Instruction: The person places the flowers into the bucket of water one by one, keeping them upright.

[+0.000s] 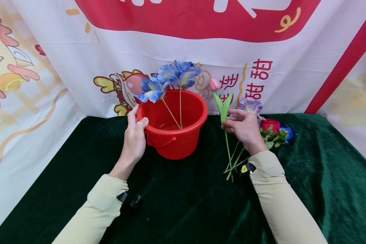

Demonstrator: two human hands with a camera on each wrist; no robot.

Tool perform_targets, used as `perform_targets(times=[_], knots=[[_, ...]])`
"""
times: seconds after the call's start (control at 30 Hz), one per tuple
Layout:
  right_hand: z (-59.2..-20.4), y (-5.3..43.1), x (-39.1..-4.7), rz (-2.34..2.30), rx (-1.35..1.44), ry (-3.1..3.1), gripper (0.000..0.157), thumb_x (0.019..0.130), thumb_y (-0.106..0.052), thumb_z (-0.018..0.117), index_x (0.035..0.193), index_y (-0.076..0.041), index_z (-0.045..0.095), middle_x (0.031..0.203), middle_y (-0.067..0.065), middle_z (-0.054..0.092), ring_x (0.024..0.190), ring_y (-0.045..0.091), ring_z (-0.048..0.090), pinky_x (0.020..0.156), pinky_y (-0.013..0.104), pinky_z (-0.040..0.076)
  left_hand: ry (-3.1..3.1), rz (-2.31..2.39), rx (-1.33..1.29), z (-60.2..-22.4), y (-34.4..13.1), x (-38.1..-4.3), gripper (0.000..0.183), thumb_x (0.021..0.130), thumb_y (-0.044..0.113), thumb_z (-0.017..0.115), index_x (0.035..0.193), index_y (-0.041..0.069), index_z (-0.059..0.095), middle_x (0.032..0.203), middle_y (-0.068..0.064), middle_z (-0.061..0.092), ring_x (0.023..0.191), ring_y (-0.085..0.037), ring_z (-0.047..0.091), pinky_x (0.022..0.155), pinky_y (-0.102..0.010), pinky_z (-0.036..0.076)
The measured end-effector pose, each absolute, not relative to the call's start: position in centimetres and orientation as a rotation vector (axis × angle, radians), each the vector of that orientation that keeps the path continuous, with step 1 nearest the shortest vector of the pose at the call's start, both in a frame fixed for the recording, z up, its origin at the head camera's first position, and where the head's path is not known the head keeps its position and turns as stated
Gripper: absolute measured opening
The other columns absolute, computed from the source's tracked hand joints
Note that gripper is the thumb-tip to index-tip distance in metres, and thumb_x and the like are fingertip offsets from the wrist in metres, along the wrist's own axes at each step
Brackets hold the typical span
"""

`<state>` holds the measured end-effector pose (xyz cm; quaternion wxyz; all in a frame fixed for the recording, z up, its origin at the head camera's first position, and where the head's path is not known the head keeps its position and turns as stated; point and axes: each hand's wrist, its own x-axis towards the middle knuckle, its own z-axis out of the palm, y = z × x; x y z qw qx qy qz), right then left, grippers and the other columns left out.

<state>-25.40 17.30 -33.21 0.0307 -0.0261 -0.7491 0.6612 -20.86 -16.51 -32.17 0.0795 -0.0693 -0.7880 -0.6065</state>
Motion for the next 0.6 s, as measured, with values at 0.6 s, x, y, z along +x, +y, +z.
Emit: perform_targets(times=[0.6], knots=[[-32.28, 16.43, -24.93, 2.302, -0.211, -2.209, 0.059, 0.092, 0.009, 0.067, 0.149, 0.005, 0.052, 0.085, 0.001, 0.079, 0.079, 0.014, 0.079, 0.081, 0.027, 0.065, -2.356, -1.804, -0.194, -32.19, -16.41, -20.86, 0.064, 0.111, 0.034, 0.033, 0.17, 0.026, 0.009, 0.175, 0.003, 0.026, 0.155, -0.021, 0.038, 0.127, -0.049, 0.039]])
